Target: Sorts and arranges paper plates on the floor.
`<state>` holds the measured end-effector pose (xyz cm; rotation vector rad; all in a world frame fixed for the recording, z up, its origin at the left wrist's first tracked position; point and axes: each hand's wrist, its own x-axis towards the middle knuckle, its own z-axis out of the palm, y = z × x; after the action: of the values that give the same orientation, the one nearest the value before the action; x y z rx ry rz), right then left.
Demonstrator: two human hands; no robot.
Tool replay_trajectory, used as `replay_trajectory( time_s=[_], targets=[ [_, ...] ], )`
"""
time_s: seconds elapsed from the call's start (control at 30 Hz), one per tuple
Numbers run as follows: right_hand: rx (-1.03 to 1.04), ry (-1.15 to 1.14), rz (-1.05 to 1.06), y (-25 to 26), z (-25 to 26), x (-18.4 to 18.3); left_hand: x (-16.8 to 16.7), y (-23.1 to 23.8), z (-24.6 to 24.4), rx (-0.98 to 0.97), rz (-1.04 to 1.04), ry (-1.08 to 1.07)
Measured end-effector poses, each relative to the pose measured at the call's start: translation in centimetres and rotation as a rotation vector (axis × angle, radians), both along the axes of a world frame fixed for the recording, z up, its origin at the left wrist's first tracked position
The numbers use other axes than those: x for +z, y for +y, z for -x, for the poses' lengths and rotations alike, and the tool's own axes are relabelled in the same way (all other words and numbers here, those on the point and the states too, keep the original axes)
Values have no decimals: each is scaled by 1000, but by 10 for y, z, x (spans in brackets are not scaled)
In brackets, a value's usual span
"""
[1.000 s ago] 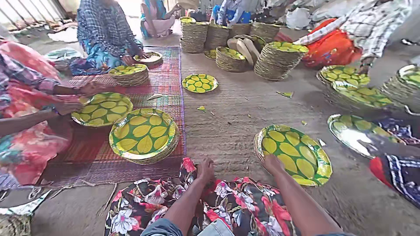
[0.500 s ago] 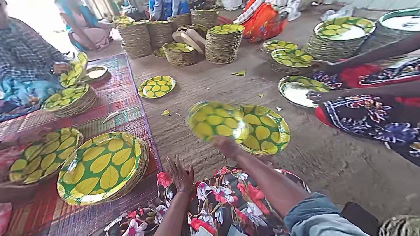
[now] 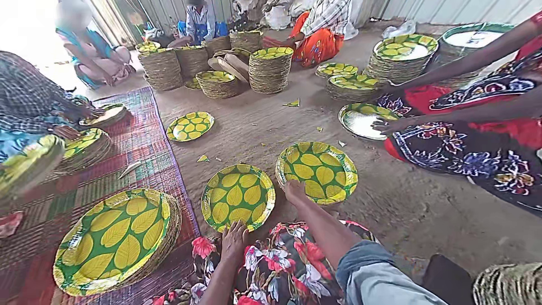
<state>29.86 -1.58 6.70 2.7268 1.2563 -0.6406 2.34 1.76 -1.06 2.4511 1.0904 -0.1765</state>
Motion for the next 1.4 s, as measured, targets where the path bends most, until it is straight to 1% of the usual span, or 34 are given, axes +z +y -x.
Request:
replay_trajectory(
  time_s=[0.13, 0.2, 0.27, 0.3, 0.33, 0.37, 0.4, 0.43, 0.47, 0.5, 0.53, 0.57, 0.6, 0.67, 0.73, 0.8, 0.83, 0.9, 0.93, 1.03, 1.13, 1.2, 1.23, 1.27, 1.3, 1.33, 1.37, 1.4],
  targets=[
    [-28, 8, -111, -1, -14, -2, 0, 1, -1, 31, -36, -62],
    [0, -36, -238, -2, -19, -1, 1, 1, -1, 55, -31, -84],
    [120, -122, -445, -2, -12, 5, 0, -3, 0, 107, -99, -160],
    [241, -149, -546, -1, -3, 6, -4, -6, 1, 141, -202, -251],
    [403, -154, -617, 0, 8, 5, -10, -9, 2, 163, -352, -364],
    [567, -121, -602, -1, 23, 5, -16, -10, 1, 169, -488, -458],
    [714, -66, -521, -2, 38, 5, -19, -10, 1, 166, -590, -512],
    [831, 5, -401, -2, 51, 2, -20, -11, 1, 153, -635, -526],
    [907, 76, -281, -1, 60, -4, -18, -13, 2, 128, -626, -496],
    [939, 116, -160, -1, 64, -9, -14, -14, 2, 96, -537, -412],
    [930, 127, -55, -1, 64, -13, -10, -13, 3, 67, -383, -282],
    [886, 112, -6, -1, 59, -16, -8, -9, 3, 34, -220, -127],
    [823, 73, -20, -1, 51, -16, -7, -4, 0, -1, -119, -23],
    [596, 4, -116, 1, 31, -10, -7, -1, -4, -18, -67, 31],
    [292, -43, -201, 2, 16, -2, -1, -3, -6, -3, -53, 41],
    [71, -21, -156, -2, 4, 0, 1, -3, -8, -1, -61, 56],
    [20, 0, -76, -5, 1, 1, 1, -3, -8, -6, -61, 57],
    [-9, 17, 44, -7, -2, 4, -3, -1, -6, -15, -44, 38],
    [-12, 16, 47, -5, -2, 5, -4, 1, -5, -16, -37, 22],
    [-37, -7, -38, -2, -3, 2, -5, 1, -3, -15, -11, 2],
    [-35, -45, -219, -4, -9, 1, -5, 3, -4, -9, 6, -11],
    [67, -144, -462, -7, -6, -1, -9, 0, -2, 27, -42, -70],
    [171, -159, -557, -6, 0, 1, -11, -2, -3, 62, -137, -153],
    [301, -152, -597, -5, 11, 2, -16, -4, -2, 83, -303, -266],
    [445, -105, -571, -4, 24, 3, -20, -6, -3, 87, -491, -382],
    [584, -11, -466, -4, 38, 6, -20, -7, -4, 79, -612, -454],
    [725, 55, -346, -3, 50, 6, -19, -9, -5, 64, -646, -469],
    [847, 100, -242, -1, 58, -2, -17, -11, -4, 48, -615, -431]
  ],
)
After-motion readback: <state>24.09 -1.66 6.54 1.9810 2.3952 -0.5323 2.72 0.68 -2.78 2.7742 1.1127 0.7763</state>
